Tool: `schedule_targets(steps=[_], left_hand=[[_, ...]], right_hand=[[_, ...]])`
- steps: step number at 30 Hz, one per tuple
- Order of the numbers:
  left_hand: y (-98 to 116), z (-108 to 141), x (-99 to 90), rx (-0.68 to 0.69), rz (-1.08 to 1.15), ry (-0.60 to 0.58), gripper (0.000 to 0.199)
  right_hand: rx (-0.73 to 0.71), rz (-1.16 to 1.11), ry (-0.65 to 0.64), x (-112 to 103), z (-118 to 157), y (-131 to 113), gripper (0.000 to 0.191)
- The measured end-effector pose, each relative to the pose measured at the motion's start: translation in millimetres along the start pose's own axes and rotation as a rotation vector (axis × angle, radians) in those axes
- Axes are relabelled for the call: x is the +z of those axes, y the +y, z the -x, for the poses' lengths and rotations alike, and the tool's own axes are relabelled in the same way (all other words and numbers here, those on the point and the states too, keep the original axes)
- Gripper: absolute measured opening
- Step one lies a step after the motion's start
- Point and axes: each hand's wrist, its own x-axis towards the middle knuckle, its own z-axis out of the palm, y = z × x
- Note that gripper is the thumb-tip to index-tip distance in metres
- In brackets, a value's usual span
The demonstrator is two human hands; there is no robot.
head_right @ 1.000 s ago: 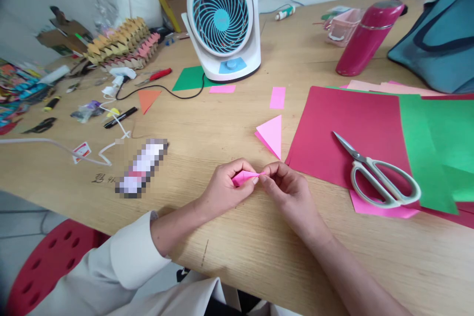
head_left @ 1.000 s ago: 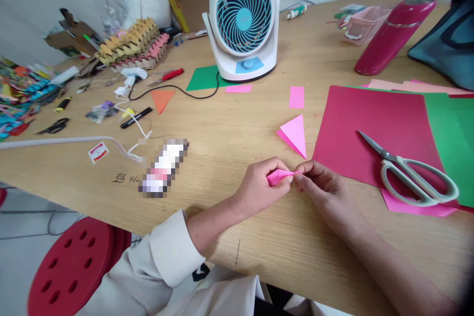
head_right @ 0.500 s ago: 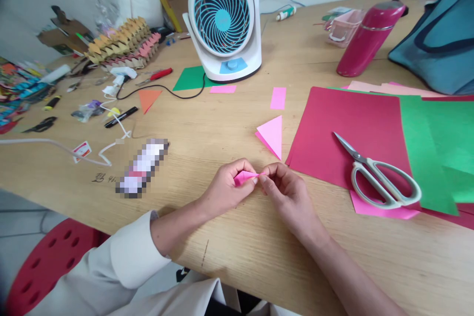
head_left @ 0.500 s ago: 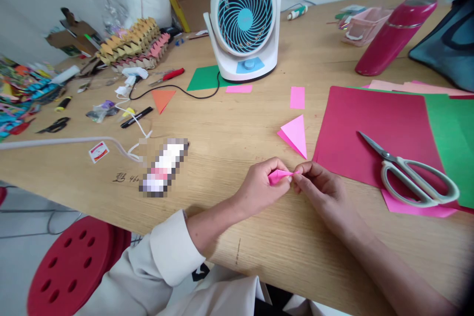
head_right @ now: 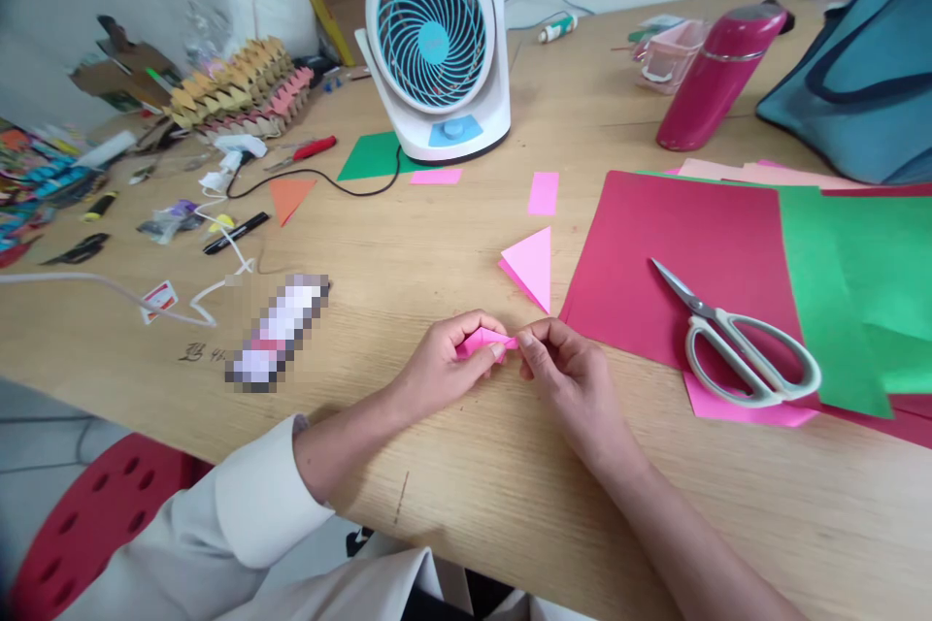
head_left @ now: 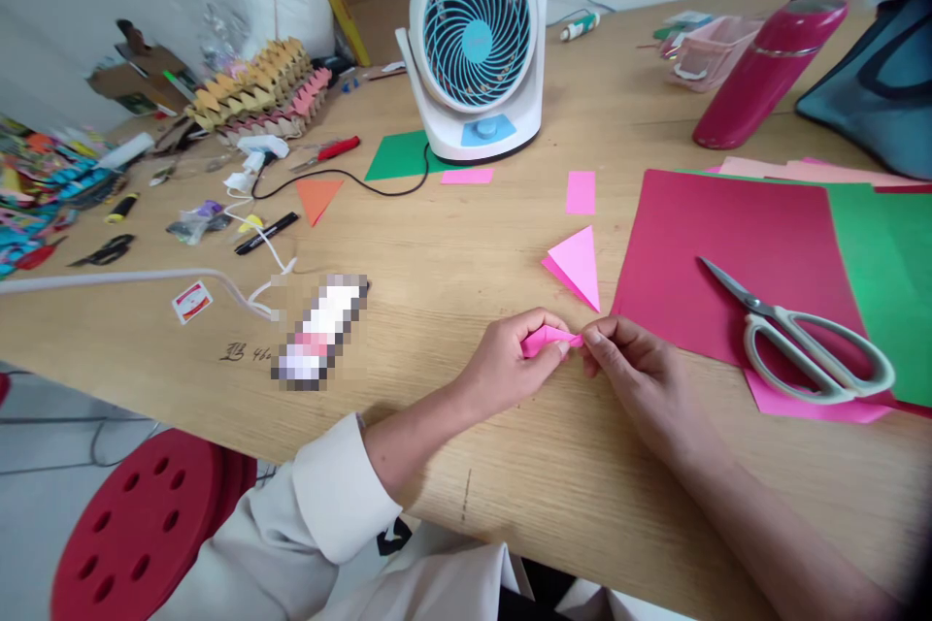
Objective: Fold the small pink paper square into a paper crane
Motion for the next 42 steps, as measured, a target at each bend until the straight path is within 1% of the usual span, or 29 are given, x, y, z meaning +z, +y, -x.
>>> schedule_targets(steps=[3, 5, 7, 10, 12, 14, 17, 22, 28, 30, 32, 35, 39, 42], left_hand=[[0, 0, 0.2, -0.059, 0.042, 0.022, 0.021], [1, 0, -0.1, -0.097, 0.068, 0.024, 0.018], [2, -1, -0.8, -0.123, 0.088, 0.001, 0.015], [4, -2, -2.2, -0.134, 0.122, -0.011, 0.018], [4, -3, -3.1, -0.133, 0.144, 0.001, 0.019], [5, -3, -3.7, -0.126, 0.142, -0.002, 0.018], [6, -2, -4.6, -0.109, 0.12, -0.025, 0.017], [5, -2, -5.6, -0.11, 0.131, -0.027, 0.017], [4, -3, -6.9, -0.107, 0.167, -0.047, 0.02], [4, -3, -7.1, -0.099, 0.17, -0.054, 0.02], [4, -3, -6.5, -0.08, 0.15, -0.048, 0.02], [3, -2, -4.7, -0.02, 0.068, -0.019, 0.017], [2, 0, -2.6, 0.077, -0.041, 0.006, 0.016], [2, 2, -2.5, 0.111, -0.076, 0.001, 0.018]], right_hand=[[0.024, -0.009, 0.018, -1, -1, -2, 0.034], [0.032, -0.002, 0.025, -1, -1, -2, 0.034], [0.027, -0.002, 0.02, -1, -1, -2, 0.032], [-0.055, -0.056, 0.048, -2, -1, 0, 0.019], [-0.141, -0.068, 0.076, -3, 0, 0, 0.016], [-0.218, 0.0, 0.065, -5, 1, 1, 0.013], [-0.318, 0.185, 0.009, -8, 3, -1, 0.008], [-0.447, 0.425, -0.014, -9, 3, -5, 0.013], [-0.638, 0.596, -0.038, -11, 3, -6, 0.018], [-0.679, 0.639, -0.047, -13, 3, -5, 0.019], [-0.694, 0.656, -0.054, -15, 3, -5, 0.018], [-0.67, 0.656, -0.065, -15, 2, -5, 0.014], [-0.601, 0.624, -0.064, -14, 2, -4, 0.009], [-0.543, 0.601, -0.068, -14, 2, -5, 0.007]])
